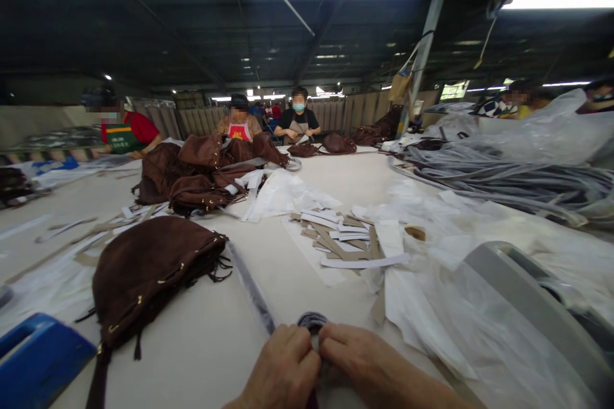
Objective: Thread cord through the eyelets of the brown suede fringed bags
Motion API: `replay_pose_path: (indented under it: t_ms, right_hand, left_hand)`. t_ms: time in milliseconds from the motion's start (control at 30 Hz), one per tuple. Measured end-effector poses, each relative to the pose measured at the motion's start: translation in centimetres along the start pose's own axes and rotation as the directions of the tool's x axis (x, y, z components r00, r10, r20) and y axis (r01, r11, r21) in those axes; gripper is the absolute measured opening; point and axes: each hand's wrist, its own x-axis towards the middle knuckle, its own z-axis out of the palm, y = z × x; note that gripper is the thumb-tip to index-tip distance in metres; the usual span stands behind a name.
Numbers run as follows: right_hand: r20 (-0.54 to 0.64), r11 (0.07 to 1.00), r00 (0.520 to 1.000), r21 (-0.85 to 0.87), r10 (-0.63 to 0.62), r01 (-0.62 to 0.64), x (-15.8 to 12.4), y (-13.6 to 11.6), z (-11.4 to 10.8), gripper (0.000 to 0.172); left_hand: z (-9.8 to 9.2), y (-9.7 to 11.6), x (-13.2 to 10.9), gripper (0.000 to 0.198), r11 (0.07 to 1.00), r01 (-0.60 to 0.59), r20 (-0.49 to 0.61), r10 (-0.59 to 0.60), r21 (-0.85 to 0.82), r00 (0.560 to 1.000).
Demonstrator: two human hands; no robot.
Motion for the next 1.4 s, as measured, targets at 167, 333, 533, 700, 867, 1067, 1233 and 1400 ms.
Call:
replay_pose_path:
  t_ms: [167,333,533,700,867,1067,1233,1400]
  right_hand:
    - [0.036,0.987,0.997,0.152,-0.061,0.055,-0.3,1.0,-1.4,0.01]
    - [0.053,0.966,0.997,0.254,-0.061,0.045,-0.5,0.9,-2.6,0.01]
    - [0.026,0.97,0.998,0.239,-0.052,0.044,-0.5,0.8,-2.4,0.007]
    - [0.003,0.956,0.997,0.283,-0.078,0.074,-0.6,1.1,-1.8,0.011]
    - [0.004,0.943,0.998,0.327,-0.059,0.054,-0.4,0.7,-2.3,0.015]
    - [0.022,0.954,0.997,0.293,-0.075,0.065,-0.4,0.8,-2.5,0.006]
    - [0.013,0.955,0.993,0.274,-0.12,0.112,-0.5,1.6,-2.1,0.004]
    - [0.083,0.99,0.996,0.137,-0.026,0.015,-0.4,1.1,-2.6,0.011]
  left_hand:
    - [-2.9,-2.0,1.1,0.007,0.961,-0.038,0.257,0.11,-0.272,0.96]
    - [-4.2,-2.1,0.8,0.033,0.87,0.091,0.277,0.055,-0.485,0.959]
    - [-4.3,-1.4,-0.7,0.056,0.848,0.089,0.232,0.041,-0.522,0.972]
    - [-3.2,-2.3,-2.1,0.071,0.908,0.01,0.171,0.069,-0.42,0.983]
    - [-2.8,-3.3,-2.6,0.07,0.912,0.006,0.183,0.076,-0.411,0.98]
    - [-3.3,-3.2,-2.1,0.08,0.975,0.054,0.282,0.009,-0.217,0.959]
    - [-4.0,-2.9,-0.2,0.055,0.989,0.113,0.444,-0.061,-0.093,0.894]
    - [-2.7,-2.6,0.9,0.026,0.994,0.063,0.32,-0.032,-0.087,0.947]
